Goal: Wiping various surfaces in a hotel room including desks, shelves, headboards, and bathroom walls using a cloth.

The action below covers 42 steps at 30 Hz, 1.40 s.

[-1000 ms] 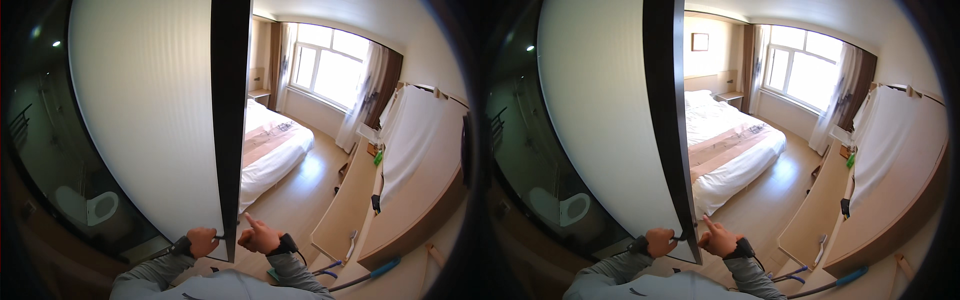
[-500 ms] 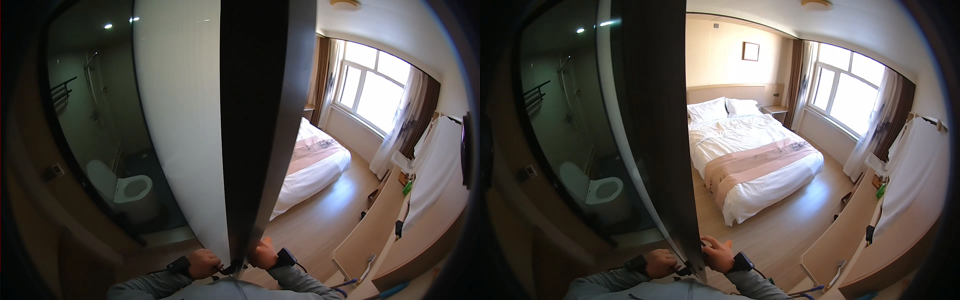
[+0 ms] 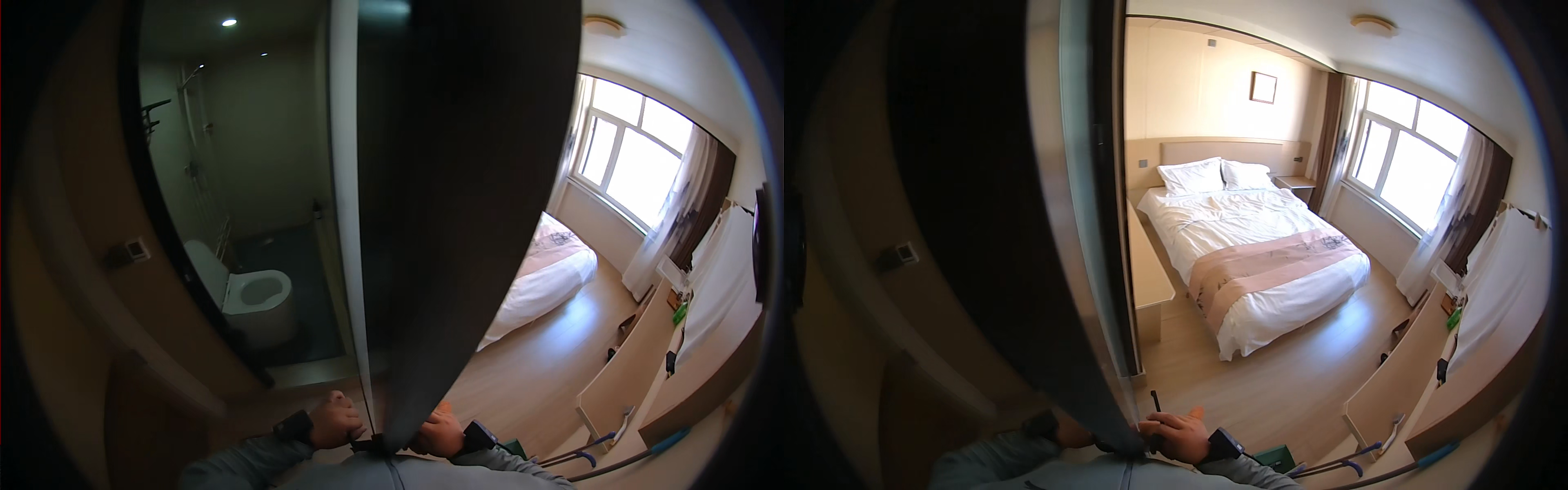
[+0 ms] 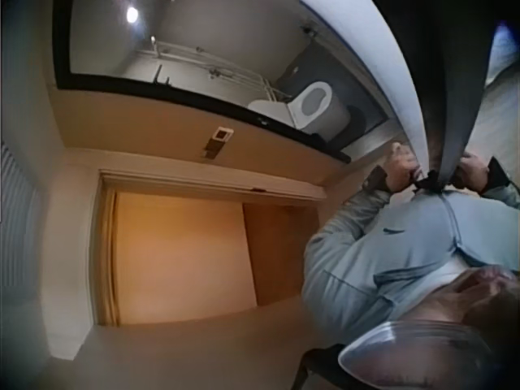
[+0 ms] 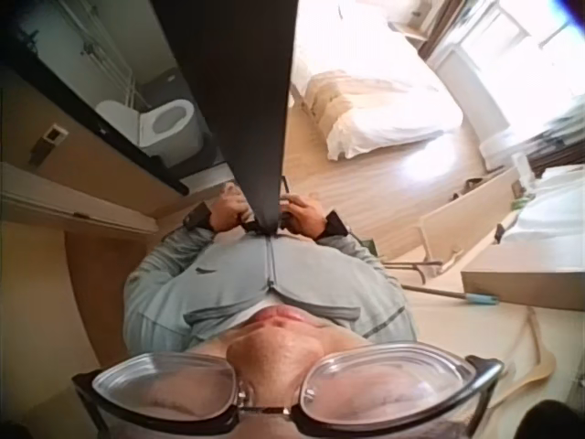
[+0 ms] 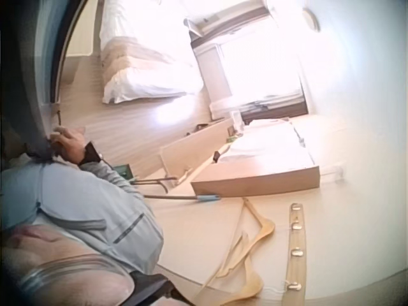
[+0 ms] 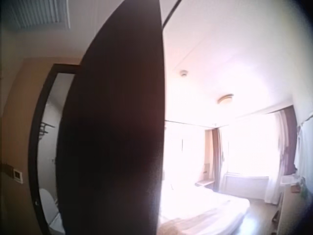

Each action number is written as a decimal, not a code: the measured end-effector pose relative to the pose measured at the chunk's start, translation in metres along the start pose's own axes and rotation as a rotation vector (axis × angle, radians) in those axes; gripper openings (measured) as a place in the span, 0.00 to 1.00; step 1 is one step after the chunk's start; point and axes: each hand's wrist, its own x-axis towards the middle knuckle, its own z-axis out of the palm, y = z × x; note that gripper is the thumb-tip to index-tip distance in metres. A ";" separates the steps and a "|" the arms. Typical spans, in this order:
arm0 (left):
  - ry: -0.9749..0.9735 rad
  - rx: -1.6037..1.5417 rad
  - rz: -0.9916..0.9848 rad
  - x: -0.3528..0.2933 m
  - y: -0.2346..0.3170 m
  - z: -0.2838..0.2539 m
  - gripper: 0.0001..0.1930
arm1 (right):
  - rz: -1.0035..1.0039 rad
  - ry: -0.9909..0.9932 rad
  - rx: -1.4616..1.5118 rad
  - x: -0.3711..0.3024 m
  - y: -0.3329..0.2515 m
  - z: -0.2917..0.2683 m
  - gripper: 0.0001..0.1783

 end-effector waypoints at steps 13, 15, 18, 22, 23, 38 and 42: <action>0.281 0.305 -0.910 -0.209 -0.042 -0.025 0.41 | -0.276 -0.342 0.074 0.123 -0.056 0.113 0.22; 0.326 0.243 -1.125 -0.242 -0.033 -0.018 0.39 | -0.240 -0.451 0.105 0.145 -0.058 0.126 0.21; 0.283 0.218 -1.332 -0.285 -0.012 0.002 0.36 | -0.235 -0.530 0.076 0.175 -0.067 0.148 0.19; 0.265 0.056 -1.562 -0.318 0.011 0.035 0.33 | -0.243 -0.610 0.113 0.223 -0.075 0.186 0.19; 0.301 0.069 -1.555 -0.324 0.015 0.041 0.33 | -0.258 -0.602 0.121 0.236 -0.077 0.198 0.19; 0.337 -0.359 -1.774 -0.364 0.048 0.063 0.30 | -0.328 -0.443 -0.151 0.438 -0.054 0.380 0.19; 0.401 -0.343 -1.809 -0.378 0.057 0.065 0.30 | -0.055 -0.423 -0.194 0.488 -0.033 0.424 0.19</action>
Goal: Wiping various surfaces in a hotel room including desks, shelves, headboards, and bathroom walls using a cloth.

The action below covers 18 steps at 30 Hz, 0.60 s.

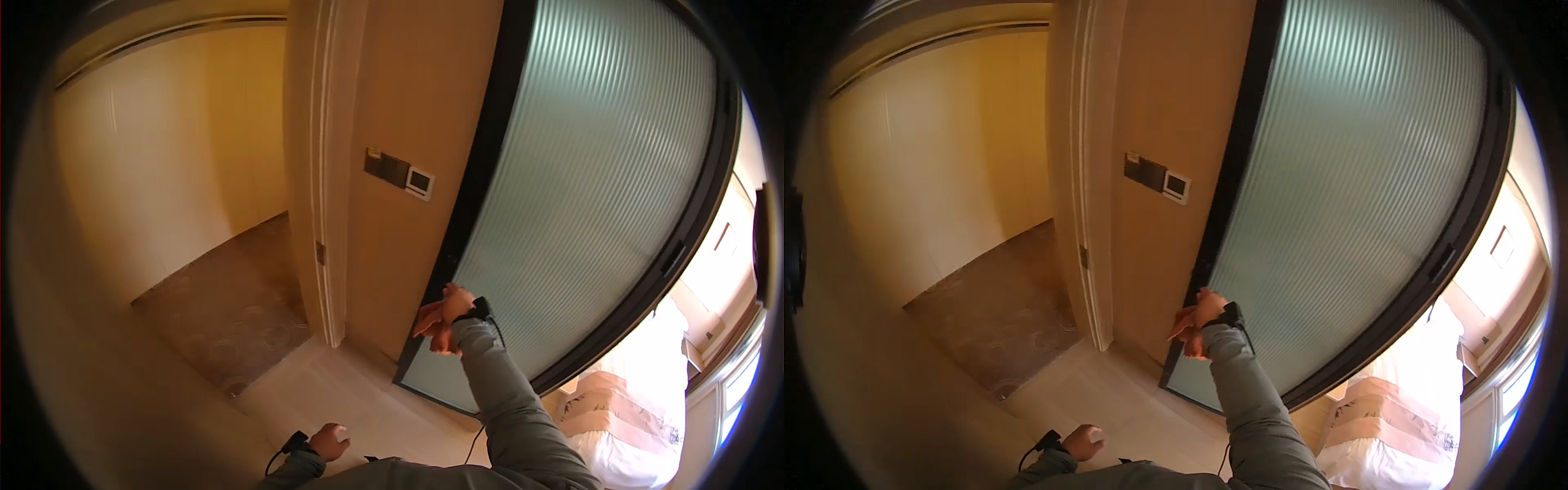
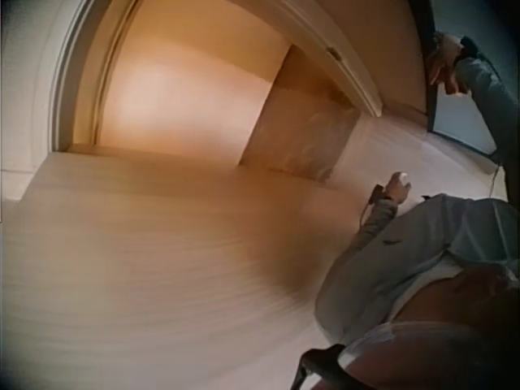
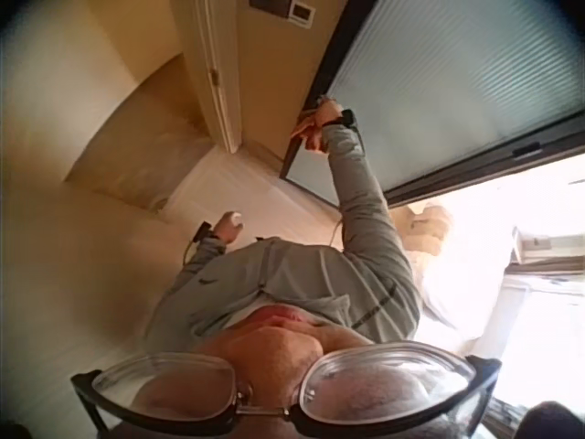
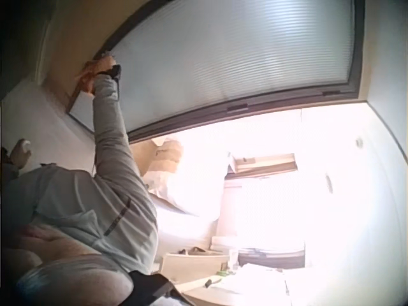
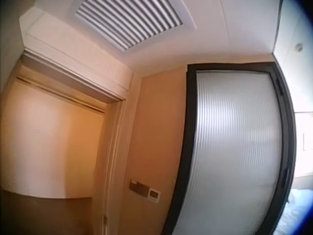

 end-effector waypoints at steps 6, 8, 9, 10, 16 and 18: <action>0.035 -0.036 -0.132 -0.007 -0.032 -0.008 0.31 | 0.095 -0.204 -0.246 0.081 0.031 0.023 0.27; 0.054 -0.039 -0.141 -0.011 -0.042 -0.010 0.32 | 0.210 -0.179 -0.064 0.098 0.040 0.026 0.28; 0.063 -0.035 -0.145 -0.013 -0.046 -0.011 0.32 | 0.268 -0.156 0.003 0.103 0.044 0.029 0.27; 0.072 -0.029 -0.157 -0.015 -0.049 -0.013 0.33 | 0.259 -0.118 0.009 0.107 0.047 0.031 0.25; 0.154 -0.064 -0.141 -0.027 -0.052 -0.015 0.31 | 0.271 0.005 -0.080 0.122 0.054 0.039 0.20; 0.163 -0.028 -0.105 -0.028 -0.050 -0.012 0.30 | 0.087 -0.078 -0.352 0.123 0.048 0.036 0.22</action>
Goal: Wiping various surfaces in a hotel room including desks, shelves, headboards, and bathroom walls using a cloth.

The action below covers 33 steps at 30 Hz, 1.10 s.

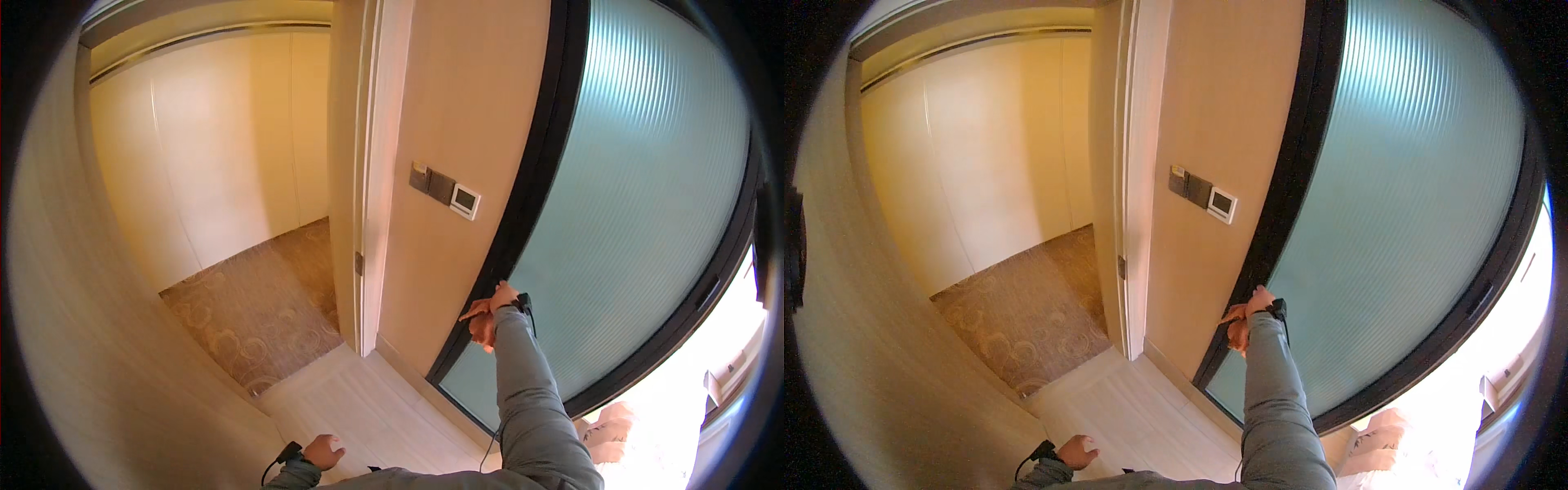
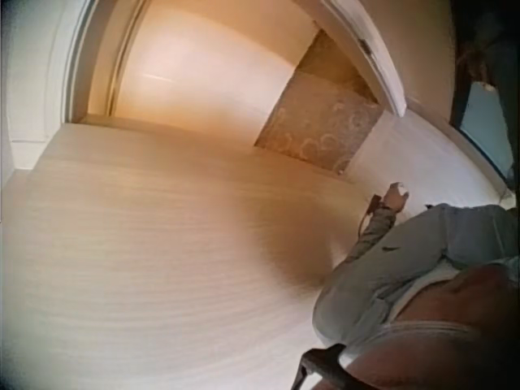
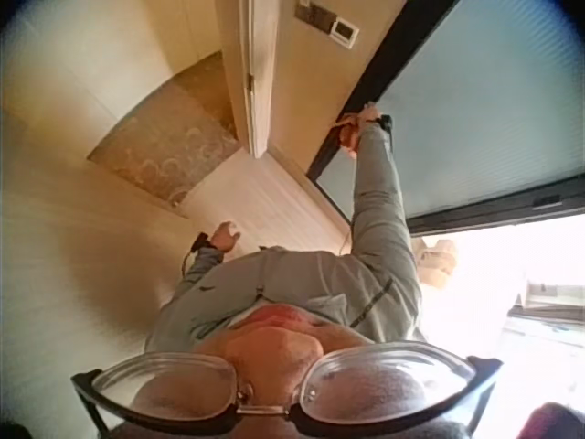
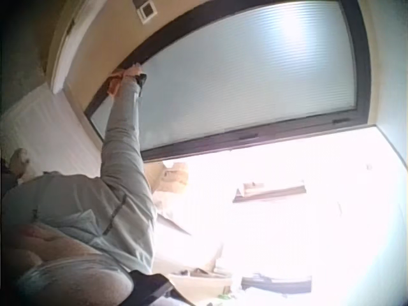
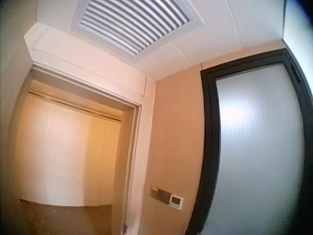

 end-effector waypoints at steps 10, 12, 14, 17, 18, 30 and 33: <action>-0.093 0.008 0.394 0.017 0.049 0.034 0.25 | 0.127 0.474 0.814 -0.187 0.053 -0.044 0.20; -0.197 -0.243 0.278 0.021 0.093 0.046 0.21 | 0.217 0.250 1.158 -0.249 0.085 -0.049 0.19; -0.321 -0.473 0.305 0.028 0.151 0.059 0.17 | 0.315 0.072 1.516 -0.314 0.120 -0.053 0.19; -0.445 -0.384 0.593 0.029 0.253 0.077 0.14 | 0.476 0.014 1.821 -0.416 0.167 -0.062 0.16; -0.448 -0.273 0.788 0.021 0.287 0.089 0.13 | 0.494 -0.002 1.932 -0.451 0.183 -0.066 0.15; -1.208 -0.293 1.208 -0.191 0.554 0.338 0.20 | 0.957 0.452 1.943 -0.811 0.382 -0.066 0.14; -1.207 -0.209 1.198 -0.233 0.585 0.392 0.19 | 1.070 0.590 1.685 -0.880 0.408 -0.059 0.17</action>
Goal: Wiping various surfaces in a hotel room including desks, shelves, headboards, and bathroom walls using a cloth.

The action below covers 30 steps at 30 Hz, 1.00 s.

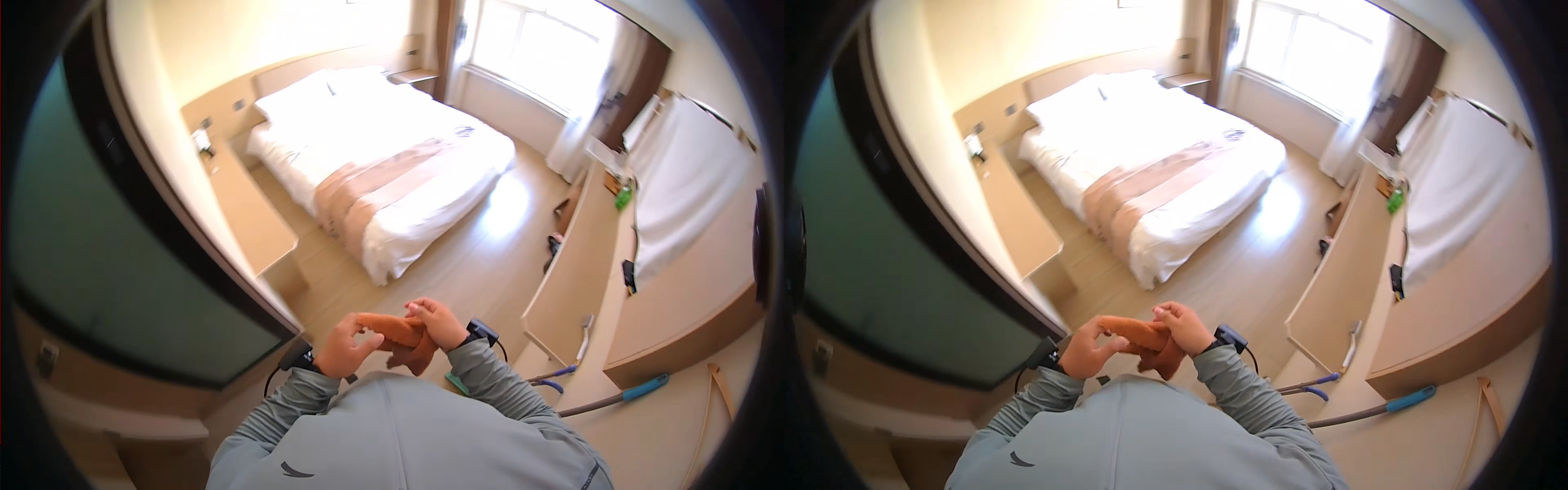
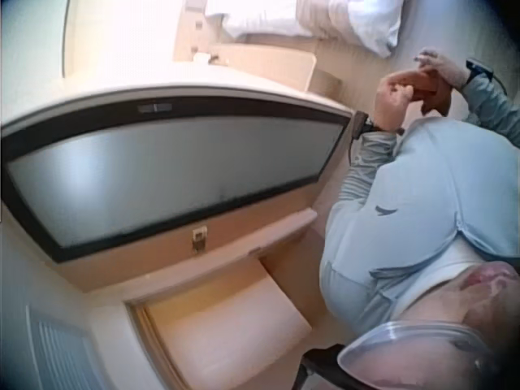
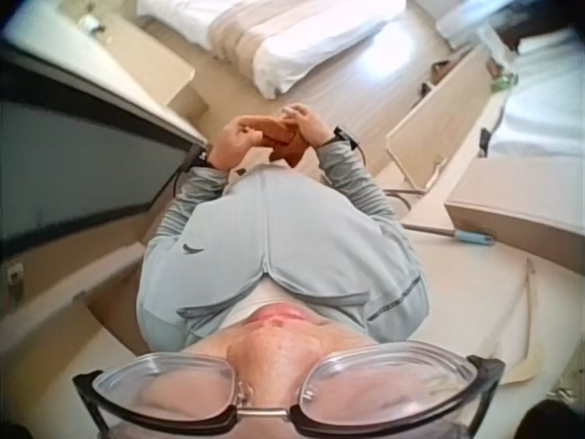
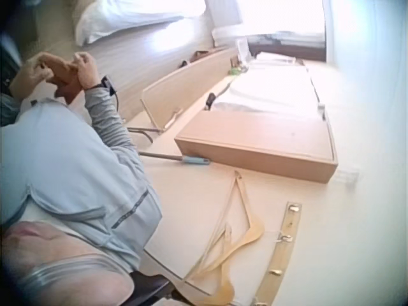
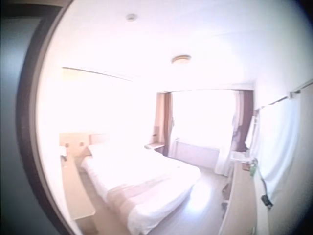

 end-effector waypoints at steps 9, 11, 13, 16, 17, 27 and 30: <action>-0.226 0.132 0.115 0.140 -0.009 0.095 0.18 | -0.339 0.071 -0.291 -0.014 0.000 -0.105 0.30; -0.271 0.106 0.072 0.164 -0.007 0.108 0.18 | -0.362 0.065 -0.415 -0.004 0.001 -0.117 0.32; -0.386 -0.003 0.021 0.186 -0.004 0.116 0.18 | -0.306 0.087 -0.471 0.006 0.001 -0.131 0.35; -0.531 -0.065 -0.260 0.198 -0.005 0.125 0.16 | -0.126 0.100 -0.620 0.014 0.004 -0.143 0.37; -0.501 -0.001 -0.214 0.198 -0.008 0.127 0.16 | -0.205 0.076 -0.569 0.015 0.004 -0.146 0.36; -0.330 0.051 -0.231 0.159 -0.057 0.115 0.18 | -0.108 0.027 -0.475 0.022 -0.005 -0.107 0.14; -0.301 0.037 -0.296 0.141 -0.059 0.109 0.18 | -0.129 -0.036 -0.513 0.019 0.004 -0.098 0.16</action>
